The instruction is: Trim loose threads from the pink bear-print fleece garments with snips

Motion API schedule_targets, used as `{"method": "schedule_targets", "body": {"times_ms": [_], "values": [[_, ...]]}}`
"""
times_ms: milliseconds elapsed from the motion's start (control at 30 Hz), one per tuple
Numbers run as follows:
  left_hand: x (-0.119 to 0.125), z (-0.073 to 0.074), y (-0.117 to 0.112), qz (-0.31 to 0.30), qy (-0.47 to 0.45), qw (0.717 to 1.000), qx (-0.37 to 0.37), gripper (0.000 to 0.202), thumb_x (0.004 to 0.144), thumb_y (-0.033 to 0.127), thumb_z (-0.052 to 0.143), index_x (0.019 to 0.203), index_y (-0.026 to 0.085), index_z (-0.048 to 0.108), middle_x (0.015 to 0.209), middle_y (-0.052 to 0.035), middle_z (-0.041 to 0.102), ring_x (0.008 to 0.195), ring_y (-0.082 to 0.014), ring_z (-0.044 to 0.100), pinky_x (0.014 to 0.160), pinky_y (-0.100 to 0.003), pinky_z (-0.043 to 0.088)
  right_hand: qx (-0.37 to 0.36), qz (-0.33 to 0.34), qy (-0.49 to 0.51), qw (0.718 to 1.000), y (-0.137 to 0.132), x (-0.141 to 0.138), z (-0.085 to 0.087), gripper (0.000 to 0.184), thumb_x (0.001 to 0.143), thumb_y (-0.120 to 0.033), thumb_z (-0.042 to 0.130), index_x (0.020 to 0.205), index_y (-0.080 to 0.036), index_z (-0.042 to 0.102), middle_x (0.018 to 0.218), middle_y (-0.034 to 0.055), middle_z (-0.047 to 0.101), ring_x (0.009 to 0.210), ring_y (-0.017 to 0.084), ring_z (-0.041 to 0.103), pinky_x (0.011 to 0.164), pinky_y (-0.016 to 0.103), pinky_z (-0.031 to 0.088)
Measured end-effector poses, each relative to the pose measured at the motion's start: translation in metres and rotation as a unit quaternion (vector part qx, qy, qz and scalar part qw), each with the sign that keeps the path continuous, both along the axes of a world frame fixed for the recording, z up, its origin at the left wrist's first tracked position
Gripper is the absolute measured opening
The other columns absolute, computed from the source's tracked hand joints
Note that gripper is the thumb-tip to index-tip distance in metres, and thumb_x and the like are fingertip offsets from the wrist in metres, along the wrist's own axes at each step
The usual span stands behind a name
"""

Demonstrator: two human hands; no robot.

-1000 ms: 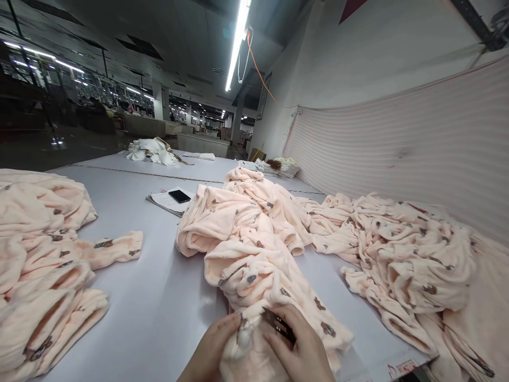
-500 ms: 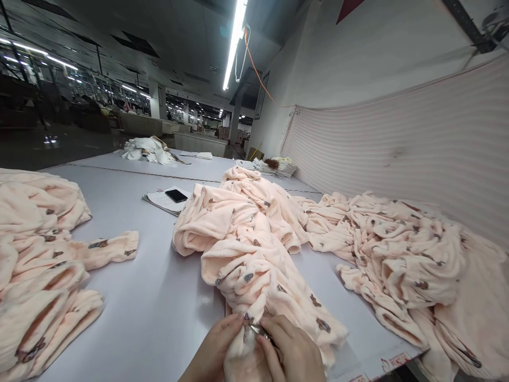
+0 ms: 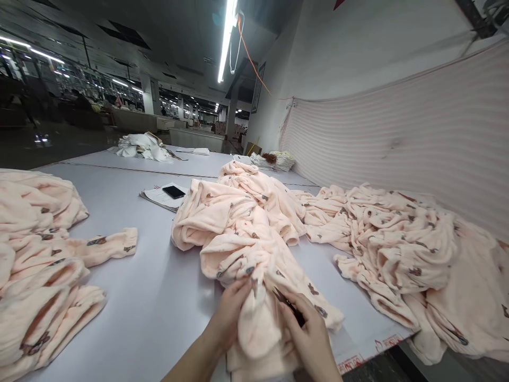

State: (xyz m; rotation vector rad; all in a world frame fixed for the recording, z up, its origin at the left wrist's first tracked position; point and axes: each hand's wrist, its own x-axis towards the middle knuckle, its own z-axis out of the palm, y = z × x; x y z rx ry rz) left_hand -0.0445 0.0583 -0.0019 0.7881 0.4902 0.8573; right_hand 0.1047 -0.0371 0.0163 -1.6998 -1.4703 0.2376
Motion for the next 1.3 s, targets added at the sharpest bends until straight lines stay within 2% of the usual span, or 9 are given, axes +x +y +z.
{"method": "schedule_targets", "body": {"times_ms": [200,333,500,600,700,833,967,1167,1300], "values": [[0.038,-0.006,0.034,-0.008,-0.006,0.999,0.032,0.035,0.069,0.034,0.073,0.097,0.013,0.070,0.103,-0.0106,0.071,0.102,-0.0251,0.061,0.092,-0.035,0.044,-0.145,0.108,-0.059,0.982,-0.024,-0.026,-0.041,0.044,0.063,-0.019,0.070,0.106,-0.027,0.062,0.097,0.0014,0.070,0.085,0.021,0.068,0.074,0.026,0.052],[0.013,-0.005,0.041,-0.051,0.005,0.998,0.025,0.040,0.070,0.032,0.072,0.105,0.013,0.066,0.103,-0.0131,0.071,0.102,-0.0256,0.063,0.091,-0.039,0.045,-0.192,0.099,-0.197,0.956,-0.013,-0.040,-0.057,0.034,0.064,-0.006,0.058,0.091,-0.025,0.067,0.089,0.0029,0.069,0.081,0.023,0.066,0.070,0.028,0.048],[-0.036,-0.023,0.017,0.073,0.093,0.993,0.020,0.022,0.081,0.036,0.059,0.094,0.019,0.060,0.085,-0.0009,0.069,0.080,-0.0182,0.065,0.070,-0.028,0.050,-0.101,0.069,-0.006,0.992,0.013,-0.024,-0.036,0.018,0.080,-0.017,0.049,0.088,-0.020,0.064,0.085,0.0055,0.067,0.082,0.021,0.061,0.073,0.029,0.045],[-0.032,-0.046,-0.016,0.109,0.149,0.982,0.036,0.023,0.073,0.037,0.068,0.084,0.018,0.059,0.070,0.0016,0.063,0.062,-0.0154,0.060,0.054,-0.024,0.047,-0.098,0.069,0.138,0.983,0.027,-0.018,-0.021,0.020,0.085,-0.033,0.049,0.085,-0.017,0.062,0.079,0.0033,0.063,0.077,0.020,0.058,0.070,0.028,0.045],[-0.011,-0.059,-0.034,0.092,0.147,0.978,0.115,0.039,0.069,0.031,0.070,0.102,0.018,0.057,0.094,-0.0060,0.068,0.089,-0.0221,0.063,0.077,-0.030,0.050,-0.107,0.089,0.187,0.973,0.035,-0.018,-0.014,0.019,0.084,-0.034,0.052,0.084,-0.017,0.060,0.079,0.0021,0.062,0.078,0.019,0.058,0.070,0.027,0.045],[-0.006,-0.056,-0.030,0.129,0.175,0.965,0.147,0.020,0.081,0.029,0.051,0.097,0.018,0.055,0.095,-0.0066,0.066,0.091,-0.0222,0.060,0.082,-0.032,0.047,-0.082,0.047,0.016,0.995,0.031,-0.009,-0.016,0.015,0.083,-0.023,0.046,0.083,-0.019,0.060,0.078,0.0027,0.063,0.074,0.020,0.059,0.068,0.028,0.044],[-0.023,-0.054,-0.025,0.180,0.212,0.932,0.232,0.019,0.080,0.026,0.048,0.097,0.021,0.055,0.088,-0.0036,0.063,0.081,-0.0199,0.058,0.074,-0.028,0.047,-0.111,0.034,-0.149,0.982,0.019,-0.002,-0.015,0.045,0.067,-0.007,0.046,0.104,-0.023,0.065,0.099,0.0059,0.069,0.093,0.025,0.063,0.081,0.034,0.045],[-0.029,-0.053,-0.026,0.192,0.203,0.932,0.231,0.020,0.080,0.030,0.052,0.097,0.021,0.056,0.092,-0.0048,0.065,0.085,-0.0212,0.060,0.076,-0.029,0.048,-0.115,0.068,-0.172,0.976,0.017,-0.023,0.009,0.025,0.082,-0.033,0.056,0.104,-0.027,0.067,0.099,0.0054,0.070,0.090,0.025,0.065,0.076,0.033,0.047],[-0.028,-0.044,-0.025,0.170,0.149,0.953,0.203,0.018,0.081,0.032,0.054,0.095,0.021,0.057,0.095,-0.0054,0.066,0.087,-0.0213,0.061,0.077,-0.028,0.048,-0.086,0.044,-0.209,0.973,0.018,-0.024,0.004,0.022,0.088,-0.035,0.050,0.092,-0.025,0.069,0.089,0.0059,0.071,0.083,0.025,0.066,0.069,0.032,0.047]]}}
